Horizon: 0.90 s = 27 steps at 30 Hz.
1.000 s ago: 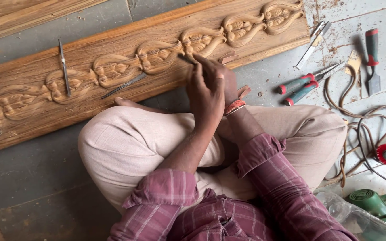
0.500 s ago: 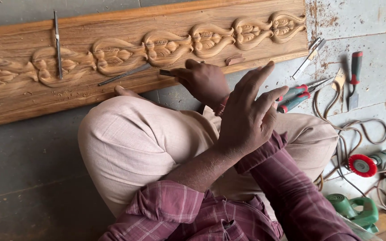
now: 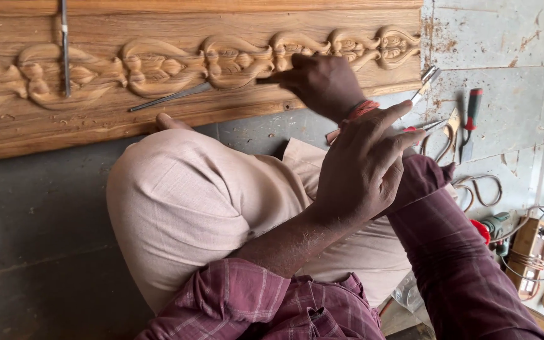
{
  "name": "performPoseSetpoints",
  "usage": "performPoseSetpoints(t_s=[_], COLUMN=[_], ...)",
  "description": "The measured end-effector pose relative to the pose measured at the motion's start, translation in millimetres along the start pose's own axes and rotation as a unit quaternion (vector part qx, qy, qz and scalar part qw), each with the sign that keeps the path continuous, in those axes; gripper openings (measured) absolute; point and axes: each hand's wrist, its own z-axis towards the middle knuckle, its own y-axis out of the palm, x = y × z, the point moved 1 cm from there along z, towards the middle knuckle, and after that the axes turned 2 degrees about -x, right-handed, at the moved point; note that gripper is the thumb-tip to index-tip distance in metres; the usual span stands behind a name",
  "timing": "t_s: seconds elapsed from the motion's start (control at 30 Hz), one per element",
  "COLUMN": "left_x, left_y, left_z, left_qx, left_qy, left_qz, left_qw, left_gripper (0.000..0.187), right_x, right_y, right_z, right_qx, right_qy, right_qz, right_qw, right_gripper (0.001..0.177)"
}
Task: The person is sitting on the floor carving intricate floral patterns into a long wooden plank. They use a chisel and a mallet to shape the wood, occasionally switching to a smaller tool for finer details. The person also uses their hands to clear away wood shavings and inspect the carved surface.
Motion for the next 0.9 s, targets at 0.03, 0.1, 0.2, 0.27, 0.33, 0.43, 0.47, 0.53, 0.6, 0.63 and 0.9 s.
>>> performPoseSetpoints(t_s=[0.03,0.1,0.2,0.27,0.33,0.43,0.47,0.53,0.6,0.63,0.9], left_x=[1,2,1,1,3,4,4,6,5,5,1], left_y=[-1,-3,-5,-7,-7,-9,-9,-8,-6,-6,-8], left_z=[1,1,2,3,3,6,6,5,7,6,6], left_qx=[0.002,0.001,-0.008,-0.005,0.001,0.01,0.013,0.018,0.021,0.02,0.015], left_qy=[0.013,0.038,0.042,0.024,0.002,-0.009,-0.01,-0.006,0.003,0.003,-0.001], left_qz=[0.004,0.007,0.006,0.011,0.012,0.011,0.012,0.01,0.005,0.004,0.009], left_qw=[1.0,0.999,0.999,1.0,1.0,1.0,1.0,1.0,1.0,1.0,1.0], left_gripper=[0.032,0.033,0.034,0.033,0.03,0.028,0.027,0.026,0.028,0.029,0.029], right_x=[-6,-17,-17,-5,11,23,22,11,0,-4,1], right_y=[3,14,24,21,9,-8,-9,-7,-1,3,12], right_z=[2,8,16,18,12,10,10,8,10,9,-9], right_qx=[0.02,0.028,0.004,0.003,0.002,-0.016,-0.025,-0.031,-0.015,0.004,-0.047], right_qy=[-0.025,-0.06,-0.082,-0.096,-0.082,-0.049,-0.036,-0.05,-0.048,-0.042,0.085], right_qz=[0.021,0.008,-0.074,-0.094,-0.118,-0.092,-0.072,-0.094,-0.097,-0.085,-0.044], right_qw=[0.999,0.998,0.994,0.991,0.99,0.994,0.996,0.994,0.994,0.995,0.994], right_gripper=[0.022,0.018,0.016,0.019,0.022,0.017,0.014,0.016,0.016,0.016,0.017])
